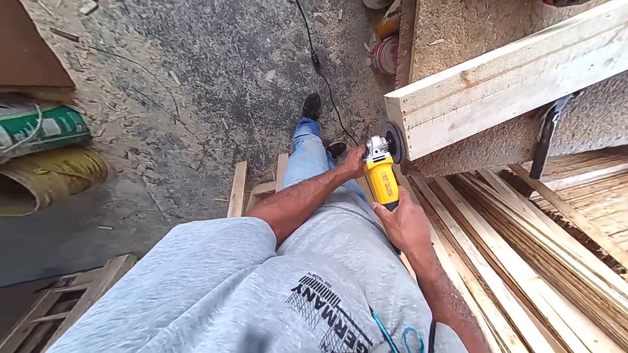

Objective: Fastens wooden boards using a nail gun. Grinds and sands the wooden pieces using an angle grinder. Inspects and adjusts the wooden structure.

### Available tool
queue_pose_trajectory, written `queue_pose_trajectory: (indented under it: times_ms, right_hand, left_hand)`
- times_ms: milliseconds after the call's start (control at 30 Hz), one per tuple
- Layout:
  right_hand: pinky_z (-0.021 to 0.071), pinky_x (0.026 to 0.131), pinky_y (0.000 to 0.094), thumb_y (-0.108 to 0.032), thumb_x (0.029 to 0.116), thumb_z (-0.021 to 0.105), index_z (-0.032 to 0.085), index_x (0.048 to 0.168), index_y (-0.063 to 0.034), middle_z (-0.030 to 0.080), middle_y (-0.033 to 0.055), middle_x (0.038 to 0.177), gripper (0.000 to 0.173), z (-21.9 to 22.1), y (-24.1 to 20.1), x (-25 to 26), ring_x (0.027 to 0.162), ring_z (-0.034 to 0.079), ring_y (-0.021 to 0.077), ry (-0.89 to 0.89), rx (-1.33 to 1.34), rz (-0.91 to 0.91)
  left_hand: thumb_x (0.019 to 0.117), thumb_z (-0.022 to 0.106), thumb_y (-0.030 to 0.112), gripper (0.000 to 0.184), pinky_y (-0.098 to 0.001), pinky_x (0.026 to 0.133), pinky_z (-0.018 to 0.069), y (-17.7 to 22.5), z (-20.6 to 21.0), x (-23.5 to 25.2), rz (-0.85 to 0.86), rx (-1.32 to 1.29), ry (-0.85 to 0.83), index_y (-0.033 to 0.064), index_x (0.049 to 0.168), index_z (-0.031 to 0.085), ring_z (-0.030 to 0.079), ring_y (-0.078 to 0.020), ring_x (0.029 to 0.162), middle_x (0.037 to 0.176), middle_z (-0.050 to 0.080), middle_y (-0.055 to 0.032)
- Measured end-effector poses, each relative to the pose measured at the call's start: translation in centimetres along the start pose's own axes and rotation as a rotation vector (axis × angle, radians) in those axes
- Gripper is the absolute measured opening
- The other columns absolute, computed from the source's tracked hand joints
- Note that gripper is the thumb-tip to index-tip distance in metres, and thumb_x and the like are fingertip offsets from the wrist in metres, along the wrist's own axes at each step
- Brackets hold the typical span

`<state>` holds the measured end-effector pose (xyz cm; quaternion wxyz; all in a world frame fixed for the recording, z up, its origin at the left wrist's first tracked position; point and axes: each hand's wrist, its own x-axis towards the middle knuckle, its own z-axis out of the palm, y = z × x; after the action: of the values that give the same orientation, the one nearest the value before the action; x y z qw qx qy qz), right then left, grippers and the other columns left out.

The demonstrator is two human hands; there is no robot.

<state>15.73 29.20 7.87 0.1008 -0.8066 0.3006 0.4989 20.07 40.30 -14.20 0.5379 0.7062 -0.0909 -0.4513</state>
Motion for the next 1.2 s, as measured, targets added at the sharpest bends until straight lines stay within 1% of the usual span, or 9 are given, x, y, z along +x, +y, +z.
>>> queue_pose_trajectory:
  times_ms: [133, 233, 300, 367, 533, 700, 867, 1033, 1200]
  right_hand:
    - [0.0581, 0.077, 0.053, -0.063, 0.0893, 0.066, 0.047, 0.148, -0.0143, 0.073, 0.0106, 0.103, 0.079, -1.9, -2.4, 0.7, 0.093, 0.072, 0.0297, 0.054, 0.024, -0.077]
    - [0.0584, 0.079, 0.0542, -0.064, 0.0884, 0.066, 0.047, 0.15, -0.0125, 0.073, 0.0117, 0.106, 0.083, -1.7, -1.6, -0.7, 0.094, 0.072, 0.0304, 0.114, 0.069, -0.123]
    - [0.0588, 0.078, 0.0538, -0.064, 0.0877, 0.067, 0.047, 0.151, -0.0125, 0.073, 0.0119, 0.107, 0.084, -1.2, 0.1, -2.0, 0.093, 0.073, 0.0297, 0.142, 0.097, -0.134]
    - [0.0587, 0.078, 0.0548, -0.064, 0.0869, 0.068, 0.048, 0.15, -0.0133, 0.074, 0.0121, 0.105, 0.083, -0.5, 2.0, -3.0, 0.091, 0.073, 0.0299, 0.141, 0.124, -0.122]
    - [0.0584, 0.078, 0.0568, -0.066, 0.0845, 0.069, 0.052, 0.147, -0.0156, 0.074, 0.0119, 0.102, 0.082, 3.2, 7.1, -4.5, 0.092, 0.073, 0.0303, 0.108, 0.141, -0.051]
    - [0.0598, 0.078, 0.0515, -0.063, 0.0811, 0.074, 0.06, 0.139, -0.0195, 0.074, 0.0054, 0.096, 0.074, 5.9, 11.7, -5.2, 0.087, 0.073, 0.0207, 0.033, 0.298, -0.015]
    - [0.0632, 0.082, 0.0355, -0.056, 0.0763, 0.079, 0.063, 0.136, -0.0151, 0.075, -0.0032, 0.104, 0.075, 6.0, 14.3, -5.7, 0.091, 0.072, 0.0063, 0.121, 0.575, -0.3]
    - [0.0627, 0.085, 0.0324, -0.039, 0.0789, 0.082, 0.066, 0.128, -0.0073, 0.075, 0.0012, 0.107, 0.061, 2.4, 10.6, -1.1, 0.097, 0.072, 0.0099, 0.012, 0.915, -0.575]
    - [0.0662, 0.075, 0.0416, -0.033, 0.0853, 0.079, 0.064, 0.127, -0.0007, 0.074, 0.0111, 0.103, 0.055, -1.1, 4.8, 1.9, 0.085, 0.075, 0.023, -0.124, 1.114, -0.676]
  left_hand:
    - [0.0862, 0.077, 0.013, 0.044, -0.0508, 0.104, 0.0502, 2.7, -4.9, 0.4, 0.105, 0.065, 0.124, -0.0056, 0.124, 0.064, 0.067, -0.0329, 0.114, 0.117, 0.07, -0.0239]
    - [0.0844, 0.078, 0.013, 0.038, -0.0518, 0.1, 0.0515, 4.6, -5.8, -0.5, 0.158, 0.118, 0.147, -0.0065, 0.115, 0.068, 0.069, -0.0339, 0.108, 0.11, 0.071, -0.0244]
    - [0.083, 0.08, 0.015, 0.039, -0.0516, 0.099, 0.0526, 5.3, -4.8, -1.3, 0.144, 0.149, 0.122, -0.0048, 0.114, 0.069, 0.069, -0.0327, 0.107, 0.11, 0.071, -0.0227]
    - [0.085, 0.079, 0.021, 0.043, -0.052, 0.102, 0.0512, 5.2, -3.1, -1.9, 0.083, 0.147, 0.059, -0.0046, 0.118, 0.067, 0.067, -0.0329, 0.112, 0.115, 0.07, -0.0229]
    - [0.0887, 0.074, 0.029, 0.054, -0.0457, 0.112, 0.046, 3.3, 3.0, -3.9, 0.121, 0.126, -0.065, -0.0064, 0.128, 0.063, 0.063, -0.0314, 0.124, 0.126, 0.068, -0.0232]
    - [0.0908, 0.072, 0.029, 0.047, -0.0552, 0.107, 0.0481, 3.2, 5.9, -5.4, 0.015, 0.239, -0.333, -0.0023, 0.125, 0.065, 0.063, -0.0356, 0.121, 0.124, 0.067, -0.0229]
    - [0.088, 0.07, 0.033, 0.042, -0.0591, 0.099, 0.0503, 8.2, 1.9, -8.4, -0.036, 0.469, -0.206, 0.0053, 0.12, 0.068, 0.065, -0.0363, 0.115, 0.119, 0.068, -0.019]
    - [0.0916, 0.061, 0.026, 0.033, -0.0633, 0.09, 0.0522, 14.1, -4.5, -8.9, -0.301, 0.736, 0.015, 0.0209, 0.124, 0.069, 0.064, -0.0381, 0.118, 0.122, 0.07, -0.0123]
    - [0.0877, 0.067, 0.017, 0.03, -0.0671, 0.078, 0.0528, 16.0, -9.6, -7.3, -0.317, 0.833, 0.277, 0.0172, 0.118, 0.07, 0.065, -0.0448, 0.109, 0.113, 0.07, -0.0165]
